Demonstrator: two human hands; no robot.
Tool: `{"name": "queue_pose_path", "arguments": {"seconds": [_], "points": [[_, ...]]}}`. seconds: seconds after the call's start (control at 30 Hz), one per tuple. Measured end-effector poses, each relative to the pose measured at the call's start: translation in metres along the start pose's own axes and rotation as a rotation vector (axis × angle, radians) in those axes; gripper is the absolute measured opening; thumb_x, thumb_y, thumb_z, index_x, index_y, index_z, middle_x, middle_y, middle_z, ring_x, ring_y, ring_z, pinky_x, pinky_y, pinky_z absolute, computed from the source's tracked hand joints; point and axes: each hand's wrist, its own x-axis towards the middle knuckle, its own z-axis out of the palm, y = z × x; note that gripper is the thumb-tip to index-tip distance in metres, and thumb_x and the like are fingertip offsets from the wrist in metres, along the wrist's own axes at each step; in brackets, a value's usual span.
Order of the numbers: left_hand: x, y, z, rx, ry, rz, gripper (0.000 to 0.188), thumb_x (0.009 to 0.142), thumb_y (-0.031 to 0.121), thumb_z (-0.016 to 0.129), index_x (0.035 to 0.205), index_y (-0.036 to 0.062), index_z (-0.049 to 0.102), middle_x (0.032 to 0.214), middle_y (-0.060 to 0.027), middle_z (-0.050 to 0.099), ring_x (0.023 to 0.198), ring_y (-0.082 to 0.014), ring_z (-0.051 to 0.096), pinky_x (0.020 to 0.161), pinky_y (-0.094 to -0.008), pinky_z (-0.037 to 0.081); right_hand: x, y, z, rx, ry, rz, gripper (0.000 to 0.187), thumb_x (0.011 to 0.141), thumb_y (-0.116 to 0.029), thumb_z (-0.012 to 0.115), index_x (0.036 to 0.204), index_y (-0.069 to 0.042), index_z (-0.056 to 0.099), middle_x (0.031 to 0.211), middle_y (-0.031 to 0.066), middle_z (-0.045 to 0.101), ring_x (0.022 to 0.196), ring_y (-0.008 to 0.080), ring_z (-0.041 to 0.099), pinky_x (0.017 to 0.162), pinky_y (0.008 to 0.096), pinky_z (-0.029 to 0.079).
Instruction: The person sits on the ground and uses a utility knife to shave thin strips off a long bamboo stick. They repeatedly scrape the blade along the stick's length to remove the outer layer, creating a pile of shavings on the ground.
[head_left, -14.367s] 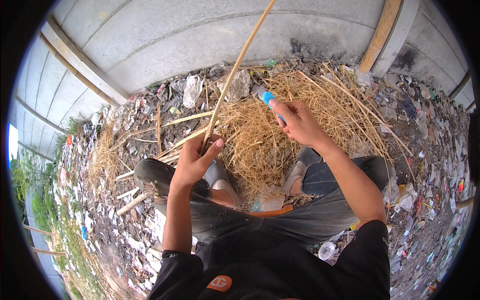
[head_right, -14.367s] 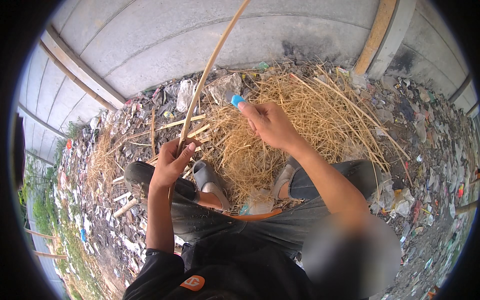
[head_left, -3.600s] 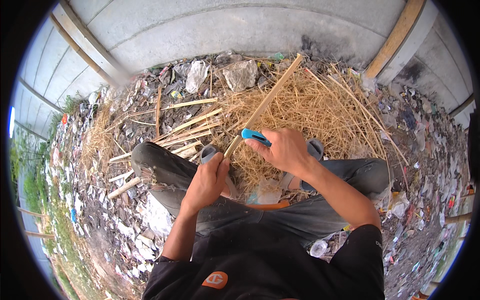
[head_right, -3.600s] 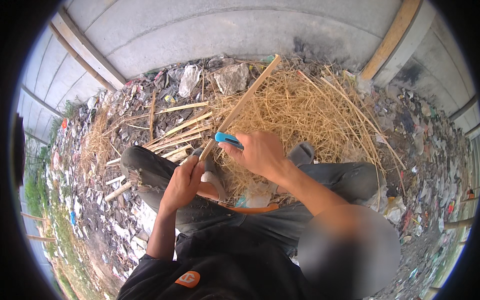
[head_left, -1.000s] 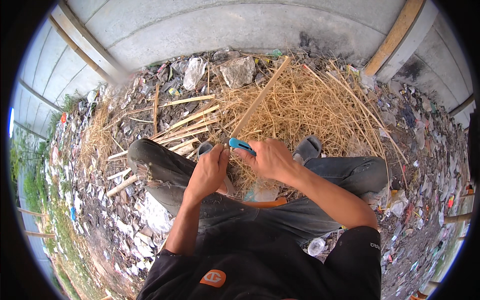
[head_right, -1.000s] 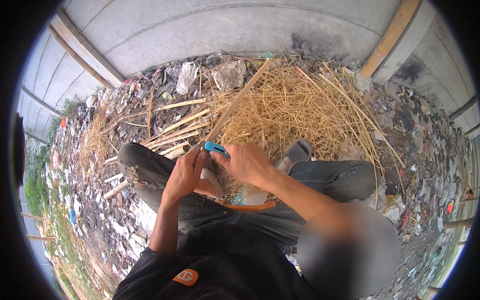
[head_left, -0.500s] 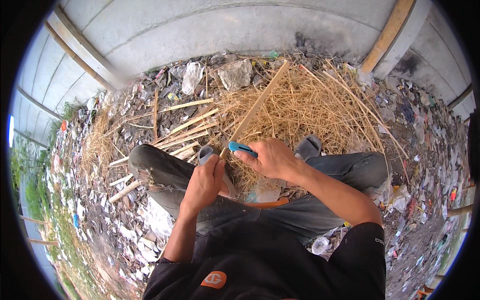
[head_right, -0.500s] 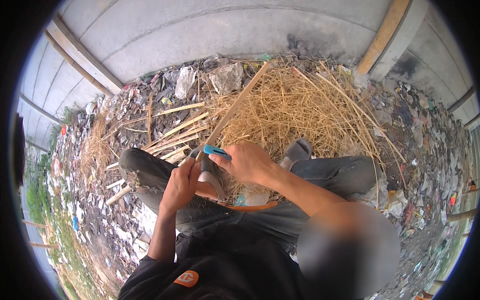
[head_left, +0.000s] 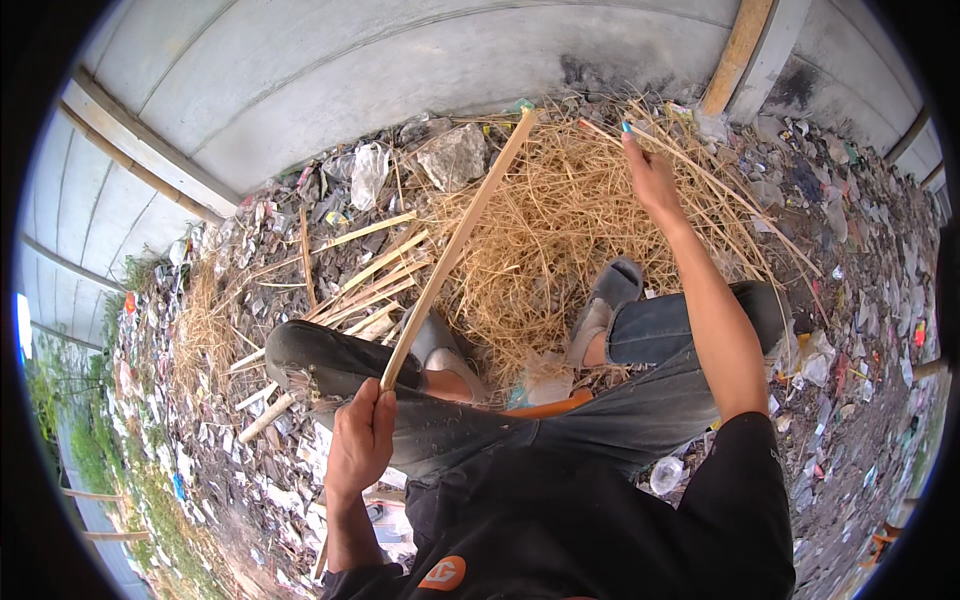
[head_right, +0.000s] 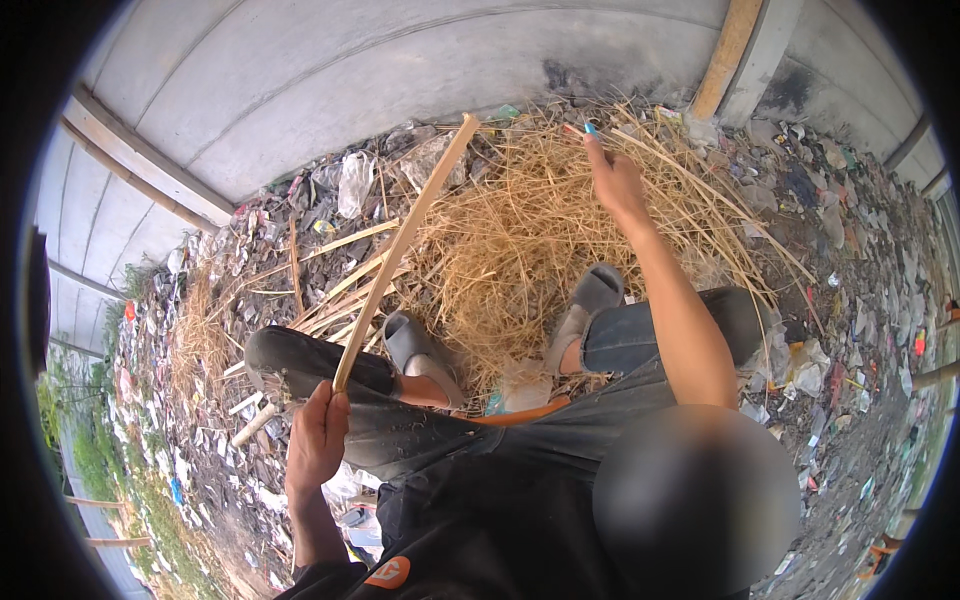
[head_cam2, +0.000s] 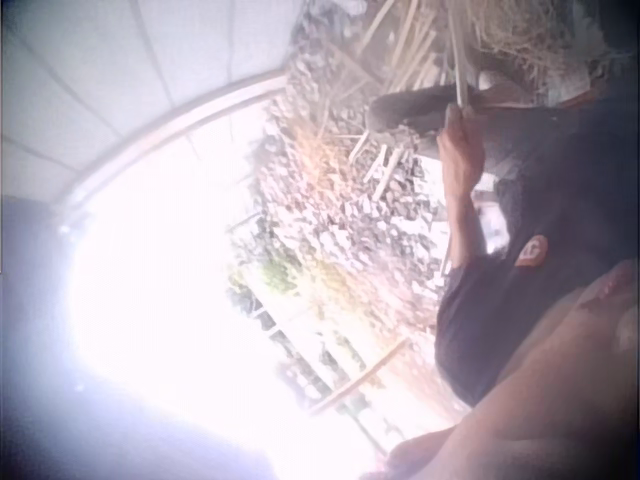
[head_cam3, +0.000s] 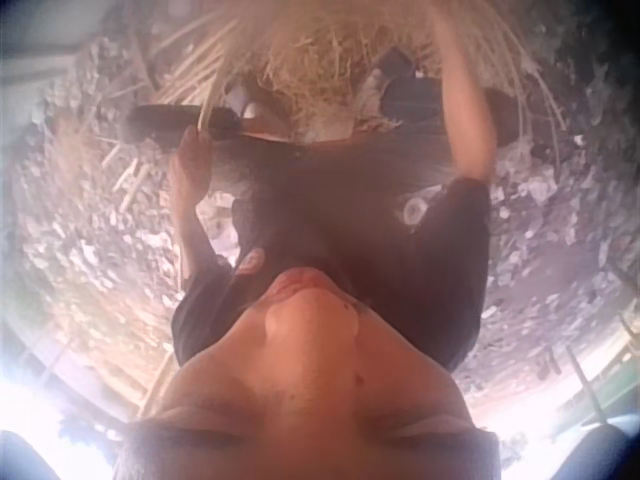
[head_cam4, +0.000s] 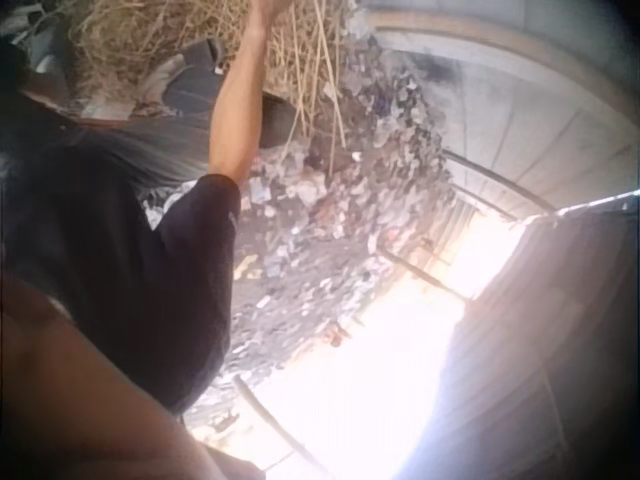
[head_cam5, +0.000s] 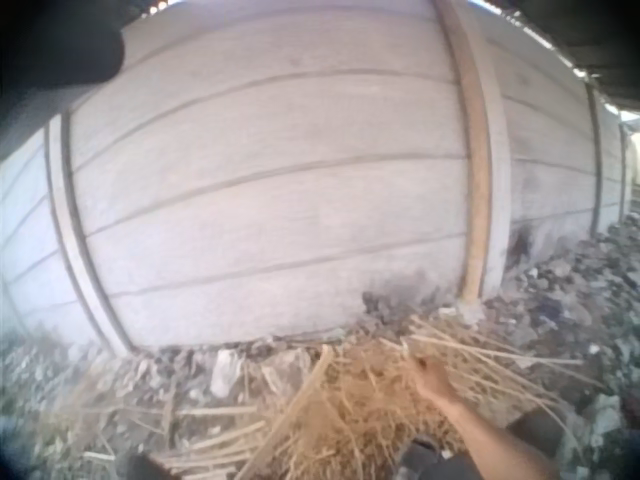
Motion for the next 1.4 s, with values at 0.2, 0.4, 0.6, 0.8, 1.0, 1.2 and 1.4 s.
{"name": "queue_pose_path", "arguments": {"seconds": [0.2, 0.4, 0.6, 0.8, 1.0, 1.2, 1.4], "points": [[0.017, -0.007, 0.024, -0.031, -0.003, 0.07, 0.023, 0.105, 0.012, 0.055, 0.087, -0.0009, 0.049, 0.062, -0.0183, 0.044, 0.054, -0.0278, 0.038, 0.053, -0.0387, 0.038, -0.068, -0.094, 0.028, 0.564, -0.34, -0.084, 0.053, 0.099, -0.058, 0.064, 0.089, -0.006, 0.067, 0.053, -0.0112, 0.029, 0.044, 0.0015, 0.026, 0.042, 0.0247, 0.02], [0.018, -0.002, 0.041, -0.019, -0.031, 0.12, 0.018, 0.103, 0.01, 0.058, 0.09, -0.0008, 0.051, 0.065, -0.0233, 0.049, 0.057, -0.043, 0.049, 0.054, -0.0431, 0.041, -0.084, -0.104, 0.044, 0.671, -0.331, -0.072, 0.04, 0.1, -0.043, 0.069, 0.092, -0.003, 0.067, 0.053, -0.0105, 0.036, 0.042, 0.0018, 0.031, 0.04, 0.0251, 0.021], [0.025, 0.003, 0.046, -0.009, 0.002, 0.153, 0.012, 0.102, 0.011, 0.06, 0.103, -0.0015, 0.06, 0.069, -0.0229, 0.059, 0.061, -0.0421, 0.058, 0.057, -0.0417, 0.045, -0.103, -0.096, 0.047, 0.638, -0.412, -0.013, 0.034, 0.101, -0.037, 0.069, 0.088, -0.006, 0.066, 0.054, -0.0092, 0.038, 0.043, 0.0016, 0.032, 0.04, 0.0256, 0.021], [0.042, 0.023, 0.057, -0.072, 0.032, 0.105, 0.021, 0.103, 0.018, 0.062, 0.108, -0.002, 0.062, 0.069, -0.0213, 0.063, 0.063, -0.0389, 0.066, 0.059, -0.0397, 0.048, -0.136, -0.098, 0.06, 0.146, -0.52, -0.265, 0.049, 0.102, -0.051, 0.063, 0.083, -0.006, 0.066, 0.056, -0.0016, 0.05, 0.052, 0.0118, 0.05, 0.051, 0.0337, 0.039], [0.063, 0.018, 0.071, 0.044, 0.112, 0.076, 0.023, 0.104, 0.021, 0.059, 0.094, 0.001, 0.059, 0.067, -0.0202, 0.065, 0.066, -0.0416, 0.068, 0.059, -0.0464, 0.05, -0.172, -0.106, 0.067, -0.049, -0.591, -0.483, 0.055, 0.105, -0.054, 0.055, 0.084, -0.004, 0.065, 0.055, 0.0103, 0.053, 0.047, 0.0231, 0.054, 0.049, 0.0396, 0.041], [0.072, 0.017, 0.08, 0.151, 0.202, 0.126, 0.021, 0.103, 0.021, 0.058, 0.093, 0.0022, 0.058, 0.072, -0.0225, 0.066, 0.07, -0.0459, 0.066, 0.064, -0.0528, 0.051, -0.198, -0.103, 0.074, -0.042, -0.734, -0.498, 0.059, 0.106, -0.054, 0.052, 0.082, -0.001, 0.065, 0.054, 0.0164, 0.056, 0.05, 0.0372, 0.058, 0.052, 0.0469, 0.045], [0.071, 0.006, 0.083, 0.145, 0.159, 0.101, 0.021, 0.103, 0.022, 0.059, 0.096, 0.0022, 0.061, 0.077, -0.0257, 0.067, 0.077, -0.0478, 0.065, 0.066, -0.0541, 0.05, -0.2, -0.093, 0.086, -0.274, -0.653, -0.639, 0.064, 0.103, -0.058, 0.052, 0.078, -0.001, 0.066, 0.055, 0.0197, 0.059, 0.052, 0.0396, 0.063, 0.05, 0.0483, 0.049]]}}
